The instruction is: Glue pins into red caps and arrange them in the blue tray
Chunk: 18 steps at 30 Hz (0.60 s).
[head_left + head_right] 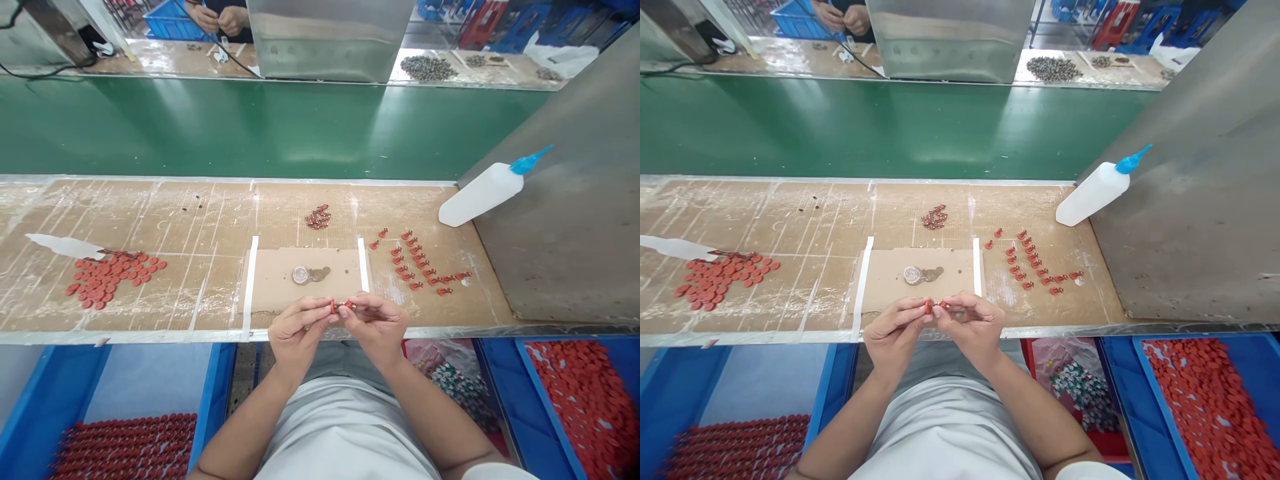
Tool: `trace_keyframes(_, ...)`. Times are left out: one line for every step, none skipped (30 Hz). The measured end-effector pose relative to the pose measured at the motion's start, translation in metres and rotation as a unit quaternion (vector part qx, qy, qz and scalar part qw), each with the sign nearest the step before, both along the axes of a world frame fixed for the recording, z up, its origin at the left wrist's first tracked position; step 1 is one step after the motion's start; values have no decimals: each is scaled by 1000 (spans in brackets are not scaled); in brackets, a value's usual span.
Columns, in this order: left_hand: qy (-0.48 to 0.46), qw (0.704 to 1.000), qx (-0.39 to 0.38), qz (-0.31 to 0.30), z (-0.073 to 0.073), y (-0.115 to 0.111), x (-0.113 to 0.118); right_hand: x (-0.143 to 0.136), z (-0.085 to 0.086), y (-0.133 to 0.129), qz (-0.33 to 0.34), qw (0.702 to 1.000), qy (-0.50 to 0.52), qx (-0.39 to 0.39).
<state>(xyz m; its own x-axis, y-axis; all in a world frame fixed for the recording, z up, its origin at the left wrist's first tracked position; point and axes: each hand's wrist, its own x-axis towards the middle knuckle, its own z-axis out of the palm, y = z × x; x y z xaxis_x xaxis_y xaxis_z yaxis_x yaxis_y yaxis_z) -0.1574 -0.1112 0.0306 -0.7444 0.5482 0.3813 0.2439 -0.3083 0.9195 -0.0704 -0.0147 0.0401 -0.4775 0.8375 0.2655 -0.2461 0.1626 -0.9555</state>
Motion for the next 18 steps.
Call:
trace_keyframes(5, 1000, 6, 0, 0, 0, 0, 0, 1, 0, 2, 1000, -3, -5)
trace_keyframes(9, 1000, 12, 1, 0, 1, 0, 0, 1, 0, 5, 1000, -7, -11)
trace_keyframes(12, 1000, 16, 0, -1, 1, 0, 0, 1, 0, 7, 1000, -12, -17)
trace_keyframes(14, 1000, 19, 0, -1, 2, 0, 0, 1, 0, 6, 1000, -19, -22)
trace_keyframes(16, 1000, 22, -1, -1, 2, 1, 0, 0, 0, 3, 999, -26, -24)
trace_keyframes(16, 1000, 24, -3, -2, 3, 1, 1, 0, 0, -1, 999, -35, -26)
trace_keyframes(16, 1000, 26, -6, -2, 3, 2, 2, -1, 0, -7, 999, -42, -26)
trace_keyframes(16, 999, 29, -7, -3, 4, 2, 2, -1, 0, -14, 998, -47, -25)
trace_keyframes(15, 999, 30, -7, -3, 4, 3, 3, -1, 0, -20, 998, -51, -24)
trace_keyframes(14, 999, 32, -7, -4, 5, 4, 4, -1, 0, -26, 998, -51, -25)
trace_keyframes(15, 999, 32, -7, -5, 5, 5, 4, -1, 0, -31, 998, -49, -25)
trace_keyframes(16, 999, 32, -8, -5, 6, 5, 5, -1, 0, -33, 998, -44, -24)
trace_keyframes(18, 999, 32, -9, -5, 6, 6, 6, -1, 0, -32, 999, -38, -21)
trace_keyframes(19, 999, 31, -11, -5, 7, 7, 6, -1, 0, -31, 999, -31, -18)
trace_keyframes(19, 999, 29, -12, -5, 7, 8, 7, -1, 1, -29, 999, -23, -15)
trace_keyframes(18, 999, 27, -11, -5, 8, 9, 8, -1, 1, -26, 999, -15, -11)
trace_keyframes(17, 1000, 25, -8, -5, 8, 10, 8, -2, 2, -22, 1000, -8, -9)
trace_keyframes(15, 1000, 22, -4, -5, 9, 11, 9, -3, 2, -16, 1000, -1, -10)
